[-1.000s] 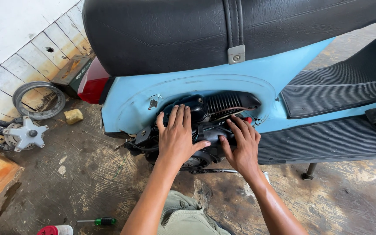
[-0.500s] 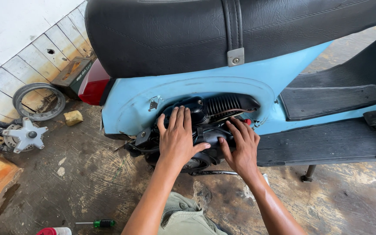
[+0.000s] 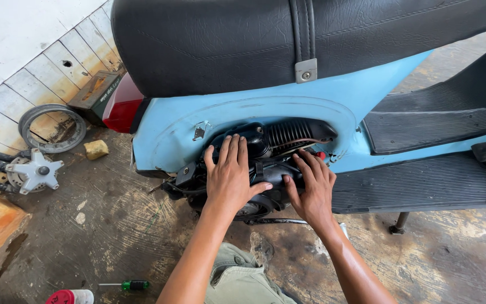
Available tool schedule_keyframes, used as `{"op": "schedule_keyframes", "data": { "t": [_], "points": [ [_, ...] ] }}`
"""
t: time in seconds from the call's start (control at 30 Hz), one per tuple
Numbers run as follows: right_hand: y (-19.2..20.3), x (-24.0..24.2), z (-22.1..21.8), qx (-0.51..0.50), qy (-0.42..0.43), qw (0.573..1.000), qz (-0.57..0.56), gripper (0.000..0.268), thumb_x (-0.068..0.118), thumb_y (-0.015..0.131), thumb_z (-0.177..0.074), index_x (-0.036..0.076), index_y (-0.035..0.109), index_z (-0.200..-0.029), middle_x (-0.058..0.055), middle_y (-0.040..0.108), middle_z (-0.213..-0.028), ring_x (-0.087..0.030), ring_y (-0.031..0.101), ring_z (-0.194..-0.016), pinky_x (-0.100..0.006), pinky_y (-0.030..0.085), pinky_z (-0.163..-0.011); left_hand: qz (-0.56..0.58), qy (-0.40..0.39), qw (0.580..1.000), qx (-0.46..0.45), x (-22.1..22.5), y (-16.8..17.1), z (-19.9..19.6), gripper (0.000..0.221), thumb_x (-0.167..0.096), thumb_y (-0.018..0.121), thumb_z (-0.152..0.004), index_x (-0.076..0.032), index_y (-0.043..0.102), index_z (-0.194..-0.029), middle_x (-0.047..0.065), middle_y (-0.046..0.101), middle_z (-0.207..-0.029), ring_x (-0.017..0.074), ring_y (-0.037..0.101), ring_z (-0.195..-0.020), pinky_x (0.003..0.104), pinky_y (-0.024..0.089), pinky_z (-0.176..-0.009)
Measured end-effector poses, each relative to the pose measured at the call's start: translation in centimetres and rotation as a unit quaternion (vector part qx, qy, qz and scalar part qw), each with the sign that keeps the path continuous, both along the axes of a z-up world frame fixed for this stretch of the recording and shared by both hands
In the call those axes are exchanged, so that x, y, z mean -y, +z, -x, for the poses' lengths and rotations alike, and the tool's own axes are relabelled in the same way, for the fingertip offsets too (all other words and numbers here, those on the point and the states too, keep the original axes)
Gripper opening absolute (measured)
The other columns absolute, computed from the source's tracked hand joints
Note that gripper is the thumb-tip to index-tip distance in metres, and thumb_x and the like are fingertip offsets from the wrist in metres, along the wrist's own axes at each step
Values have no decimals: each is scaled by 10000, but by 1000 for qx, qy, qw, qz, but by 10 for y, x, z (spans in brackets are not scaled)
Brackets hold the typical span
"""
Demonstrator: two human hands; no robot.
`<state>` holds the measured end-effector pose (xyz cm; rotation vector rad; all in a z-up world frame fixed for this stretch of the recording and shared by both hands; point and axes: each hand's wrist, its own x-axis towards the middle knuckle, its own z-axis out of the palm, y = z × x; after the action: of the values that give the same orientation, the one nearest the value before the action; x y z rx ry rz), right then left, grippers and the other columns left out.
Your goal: Repairing a scooter engine by connecting a fuel line and tightening screws with a screwdriver
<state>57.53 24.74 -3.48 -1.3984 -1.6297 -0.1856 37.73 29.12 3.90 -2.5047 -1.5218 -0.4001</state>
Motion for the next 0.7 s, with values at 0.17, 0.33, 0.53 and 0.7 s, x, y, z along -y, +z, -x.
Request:
{"op": "schedule_keyframes", "data": {
  "t": [0.17, 0.33, 0.53, 0.7],
  "points": [
    [-2, -1, 1, -3, -1, 1000, -2, 491, 449, 598, -1003, 161, 607, -1401, -69, 577, -1452, -297, 512, -1350, -408, 319, -989, -18, -16, 998, 63, -14, -1, 9, 939, -688, 690, -810, -21, 514, -1447, 185, 560, -1443, 318, 471, -1409, 620, 221, -1129],
    [-4, -1, 1, 4, -2, 1000, -3, 501, 433, 595, -1005, 147, 593, -1417, -84, 571, -1443, -309, 510, -1342, -407, 326, -991, -45, 5, 996, 82, -59, -32, 17, 691, -585, 639, -931, -114, 570, -1432, 91, 636, -1384, 248, 581, -1324, 525, 376, -1056],
    [-3, -1, 1, 7, -5, 1000, 4, 498, 422, 601, -1000, 149, 608, -1416, -77, 585, -1434, -305, 523, -1328, -398, 328, -989, -14, 44, 997, 69, -66, -26, 5, 436, -386, 647, -981, -121, 672, -1326, 68, 733, -1246, 217, 670, -1196, 476, 387, -1044],
    [0, -1, 4, 4, -10, 1000, -5, 495, 408, 614, -990, 157, 609, -1417, -66, 582, -1436, -298, 520, -1331, -395, 326, -991, -39, 30, 995, 82, -65, -24, 4, 389, -333, 682, -975, -93, 696, -1280, 108, 748, -1204, 235, 698, -1146, 481, 404, -1025]
  ]
}}
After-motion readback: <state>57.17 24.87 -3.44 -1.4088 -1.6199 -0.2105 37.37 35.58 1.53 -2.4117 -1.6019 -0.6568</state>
